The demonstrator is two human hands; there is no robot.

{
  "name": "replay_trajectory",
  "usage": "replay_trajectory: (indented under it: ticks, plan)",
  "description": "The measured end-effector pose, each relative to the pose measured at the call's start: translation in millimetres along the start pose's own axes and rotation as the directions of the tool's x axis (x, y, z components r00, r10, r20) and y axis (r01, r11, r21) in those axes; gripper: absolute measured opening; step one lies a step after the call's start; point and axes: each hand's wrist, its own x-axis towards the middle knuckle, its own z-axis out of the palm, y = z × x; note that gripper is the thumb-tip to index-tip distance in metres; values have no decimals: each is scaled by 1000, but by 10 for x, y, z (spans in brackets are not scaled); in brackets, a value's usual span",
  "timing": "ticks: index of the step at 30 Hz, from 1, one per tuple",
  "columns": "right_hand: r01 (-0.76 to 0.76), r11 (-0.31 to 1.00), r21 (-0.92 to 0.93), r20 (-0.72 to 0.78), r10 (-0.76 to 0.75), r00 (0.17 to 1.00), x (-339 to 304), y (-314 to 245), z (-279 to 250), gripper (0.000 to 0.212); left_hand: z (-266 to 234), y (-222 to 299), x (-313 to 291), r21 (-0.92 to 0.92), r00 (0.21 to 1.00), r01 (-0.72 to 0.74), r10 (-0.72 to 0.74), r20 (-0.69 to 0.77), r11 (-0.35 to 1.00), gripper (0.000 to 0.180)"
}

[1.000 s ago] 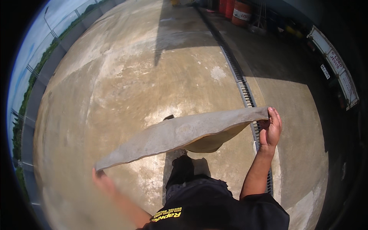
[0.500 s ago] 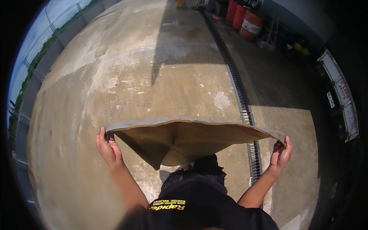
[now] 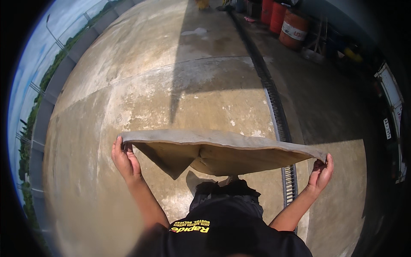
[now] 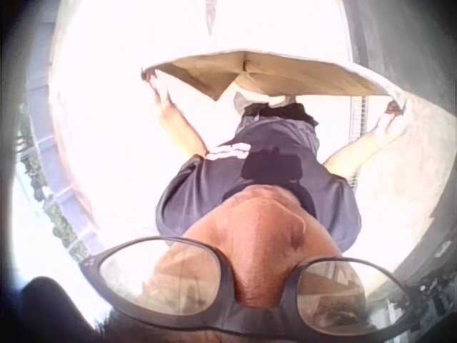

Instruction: The person removes the car's headliner by pulling it down from the roof, detaching it from the interior, and carrying it outside. They then place it on the ground and proceed to a sink area to fill a bucket with water.

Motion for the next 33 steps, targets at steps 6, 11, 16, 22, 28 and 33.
replay_trajectory:
  ticks: [6,11,16,22,28,33]
  plan:
    - [-60,994,-90,182,76,980,1447,733,2069,14,441,-585,823,42,974,-52,60,-219,998,18]
    - [-57,990,-126,212,83,974,2596,1585,3293,11,1050,-1526,1651,52,954,-11,26,-297,999,18]
    - [-107,986,-131,182,130,975,3772,2104,4104,14,2394,-2525,3028,6,956,52,-48,-288,999,16]
    - [-104,991,-85,80,111,991,5262,2326,4740,14,4412,-3731,4860,-48,982,188,-189,-13,981,14]
    - [-85,996,-15,22,85,996,6529,2786,5025,8,5955,-4717,5952,-72,963,228,-213,166,971,12]
    - [-128,991,-24,16,129,992,7786,3408,5754,8,7046,-5418,6602,-57,977,187,-179,119,981,14]
